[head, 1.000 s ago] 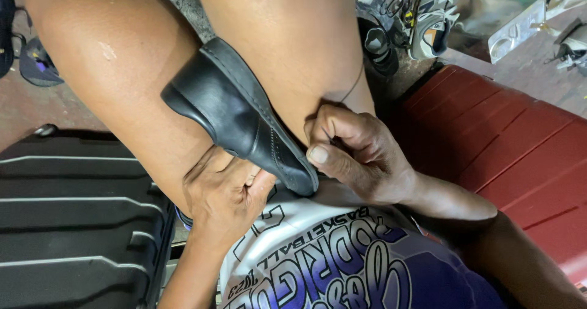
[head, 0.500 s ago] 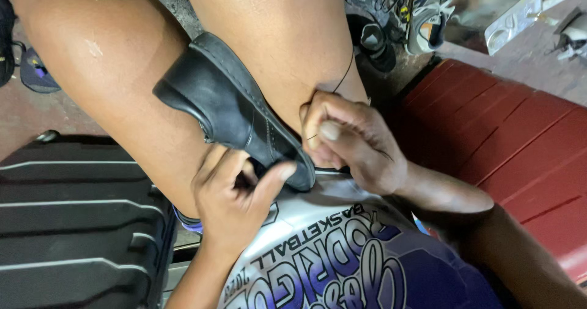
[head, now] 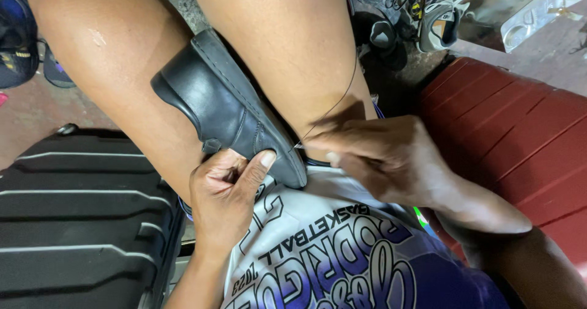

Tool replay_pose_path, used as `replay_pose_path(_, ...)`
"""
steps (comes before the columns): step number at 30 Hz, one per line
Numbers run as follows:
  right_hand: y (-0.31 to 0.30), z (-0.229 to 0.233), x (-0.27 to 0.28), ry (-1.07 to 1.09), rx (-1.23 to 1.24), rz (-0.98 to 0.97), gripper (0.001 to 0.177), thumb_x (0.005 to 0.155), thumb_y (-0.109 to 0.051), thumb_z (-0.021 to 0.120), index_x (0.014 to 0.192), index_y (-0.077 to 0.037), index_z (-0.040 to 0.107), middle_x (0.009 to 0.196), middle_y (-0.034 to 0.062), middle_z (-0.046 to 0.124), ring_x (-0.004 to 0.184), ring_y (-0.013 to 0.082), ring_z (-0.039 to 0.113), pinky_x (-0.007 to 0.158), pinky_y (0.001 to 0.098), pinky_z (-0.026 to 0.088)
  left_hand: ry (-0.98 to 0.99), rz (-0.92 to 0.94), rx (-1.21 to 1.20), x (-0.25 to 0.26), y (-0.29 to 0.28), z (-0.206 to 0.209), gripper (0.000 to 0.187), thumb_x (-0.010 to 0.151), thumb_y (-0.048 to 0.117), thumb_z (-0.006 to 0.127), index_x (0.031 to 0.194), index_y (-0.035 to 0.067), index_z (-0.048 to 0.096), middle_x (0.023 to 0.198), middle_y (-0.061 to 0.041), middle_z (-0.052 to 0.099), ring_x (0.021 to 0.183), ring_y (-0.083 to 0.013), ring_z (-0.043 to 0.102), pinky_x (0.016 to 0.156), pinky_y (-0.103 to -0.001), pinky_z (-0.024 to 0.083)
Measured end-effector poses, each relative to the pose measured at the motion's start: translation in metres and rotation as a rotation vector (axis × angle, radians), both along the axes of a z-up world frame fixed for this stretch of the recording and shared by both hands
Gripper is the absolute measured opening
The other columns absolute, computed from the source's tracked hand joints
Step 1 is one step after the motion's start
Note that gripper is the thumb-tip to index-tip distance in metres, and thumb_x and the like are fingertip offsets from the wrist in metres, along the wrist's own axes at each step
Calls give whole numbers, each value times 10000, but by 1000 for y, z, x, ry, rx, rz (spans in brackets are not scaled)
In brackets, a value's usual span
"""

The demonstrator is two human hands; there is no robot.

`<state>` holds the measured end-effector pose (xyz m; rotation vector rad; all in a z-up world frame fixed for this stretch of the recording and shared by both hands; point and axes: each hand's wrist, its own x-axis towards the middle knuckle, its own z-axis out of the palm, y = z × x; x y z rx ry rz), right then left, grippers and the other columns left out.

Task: The person sits on the floor and sews a black shoe using a needle and thread. They repeatedly push the needle through the shoe's upper and pull the thread to secure the stitching. The person also uses pliers to cut the thread at the end.

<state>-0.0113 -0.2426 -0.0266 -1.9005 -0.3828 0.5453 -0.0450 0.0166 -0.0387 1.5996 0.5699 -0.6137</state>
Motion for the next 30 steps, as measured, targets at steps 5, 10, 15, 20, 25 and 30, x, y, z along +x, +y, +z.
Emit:
replay_pose_path(5,18,8,8,-49,-62,46,426,879,51,634,1272,-104,691,1013,91,775,833,144,767,804,302,612,-1,-2,-3,0,-2,3,429,917,88,785,636,83,461,592,96,395,555,-2,320,466,-235,234)
replay_pose_path(10,19,9,14,35,-89,57,433,851,58,635,1252,-90,705,1023,104,788,766,156,755,755,291,595,-34,-27,3,3,-2,2,419,922,88,786,644,78,473,594,95,397,559,-3,323,473,-232,242)
replay_pose_path(15,19,7,16,1,-81,88,440,870,51,622,1280,-94,687,1020,97,785,749,128,752,788,290,604,-37,-21,3,6,-2,2,444,915,85,792,627,74,455,581,91,395,553,-9,314,467,-235,236)
replay_pose_path(20,17,7,15,54,-198,146,443,878,53,607,1288,-94,687,967,93,796,604,104,726,471,233,574,-97,-52,27,10,-4,7,425,916,93,798,640,55,476,571,74,401,550,-19,318,467,-243,256)
replay_pose_path(25,18,16,18,-112,-278,215,372,916,-9,612,1280,-50,676,1057,163,776,442,98,590,327,236,456,-172,-132,146,15,-5,10,485,892,101,826,593,34,450,508,32,389,500,-38,313,442,-267,260)
replay_pose_path(30,31,36,42,-43,-400,320,374,919,-100,654,1268,35,657,884,133,741,474,167,640,362,301,506,-216,-119,159,17,-8,9,472,898,100,816,600,36,456,504,24,402,493,-44,325,443,-270,281)
